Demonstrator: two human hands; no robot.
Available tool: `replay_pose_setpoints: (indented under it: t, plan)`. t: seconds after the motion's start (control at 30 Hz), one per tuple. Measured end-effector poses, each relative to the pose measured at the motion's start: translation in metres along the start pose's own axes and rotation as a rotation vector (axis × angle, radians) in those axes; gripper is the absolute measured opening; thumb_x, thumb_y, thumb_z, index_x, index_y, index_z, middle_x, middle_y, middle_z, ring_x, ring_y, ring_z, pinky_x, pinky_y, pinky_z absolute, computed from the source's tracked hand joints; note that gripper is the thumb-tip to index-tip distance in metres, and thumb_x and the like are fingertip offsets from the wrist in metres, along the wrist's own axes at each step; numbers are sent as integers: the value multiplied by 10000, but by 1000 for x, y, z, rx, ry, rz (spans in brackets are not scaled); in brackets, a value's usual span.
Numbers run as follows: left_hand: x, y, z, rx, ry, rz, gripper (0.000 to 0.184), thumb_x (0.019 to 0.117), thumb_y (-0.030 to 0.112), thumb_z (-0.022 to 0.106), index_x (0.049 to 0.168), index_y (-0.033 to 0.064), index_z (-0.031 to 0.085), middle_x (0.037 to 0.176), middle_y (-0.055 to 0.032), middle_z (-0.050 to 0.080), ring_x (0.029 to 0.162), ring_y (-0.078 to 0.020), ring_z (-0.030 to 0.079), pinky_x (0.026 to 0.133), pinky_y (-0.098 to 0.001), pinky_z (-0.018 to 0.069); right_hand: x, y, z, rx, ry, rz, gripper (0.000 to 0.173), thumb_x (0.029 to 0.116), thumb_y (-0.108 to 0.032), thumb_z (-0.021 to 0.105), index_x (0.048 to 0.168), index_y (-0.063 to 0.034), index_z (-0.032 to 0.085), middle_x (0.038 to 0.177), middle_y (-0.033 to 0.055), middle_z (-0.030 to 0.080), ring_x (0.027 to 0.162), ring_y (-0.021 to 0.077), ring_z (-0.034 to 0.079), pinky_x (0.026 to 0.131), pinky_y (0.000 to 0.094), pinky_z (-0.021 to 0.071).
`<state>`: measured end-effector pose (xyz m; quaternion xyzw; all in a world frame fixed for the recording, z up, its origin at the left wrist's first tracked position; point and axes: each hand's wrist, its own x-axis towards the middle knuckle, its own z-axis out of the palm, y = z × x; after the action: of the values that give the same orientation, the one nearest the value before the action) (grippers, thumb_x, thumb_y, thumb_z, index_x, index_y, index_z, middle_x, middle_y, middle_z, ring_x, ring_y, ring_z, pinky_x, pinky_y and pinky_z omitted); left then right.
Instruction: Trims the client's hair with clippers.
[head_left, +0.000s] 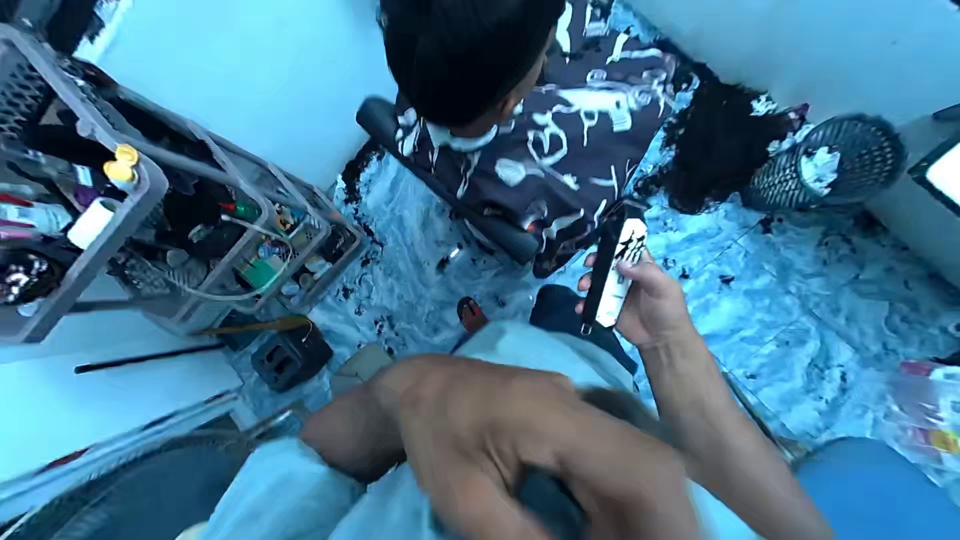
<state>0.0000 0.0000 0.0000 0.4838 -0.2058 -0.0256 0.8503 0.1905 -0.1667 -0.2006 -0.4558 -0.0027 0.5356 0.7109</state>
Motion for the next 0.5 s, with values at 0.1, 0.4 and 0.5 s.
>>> replay_pose_setpoints:
  t: [0.1,0.4,0.5]
  plan:
    - [0,-3,-79,929,366,-5,287,977,231,691,1116,-19,675,943,-47,728,895,-67,693,835,-268,602,17,-23,4,-36,-57,-60,548,964,-121,587,1462,-230,386,1182,139,675,909,328,731,726,518,647]
    - [130,18,-225,1754,1038,-1043,846,902,778,510,1625,441,228,1702,-239,82,1276,-605,468,872,-779,437,92,-115,-26,-115,-386,-75,685,914,-91,726,1501,-187,387,1295,237,632,1016,431,713,791,564,642]
    - [130,22,-242,1745,1042,-1059,794,908,750,530,1599,432,305,1700,-220,128,1290,-580,467,913,-757,432,110,-152,-52,-249,-450,-196,780,865,-222,818,1503,-226,370,1355,130,600,1082,304,686,874,490,624]
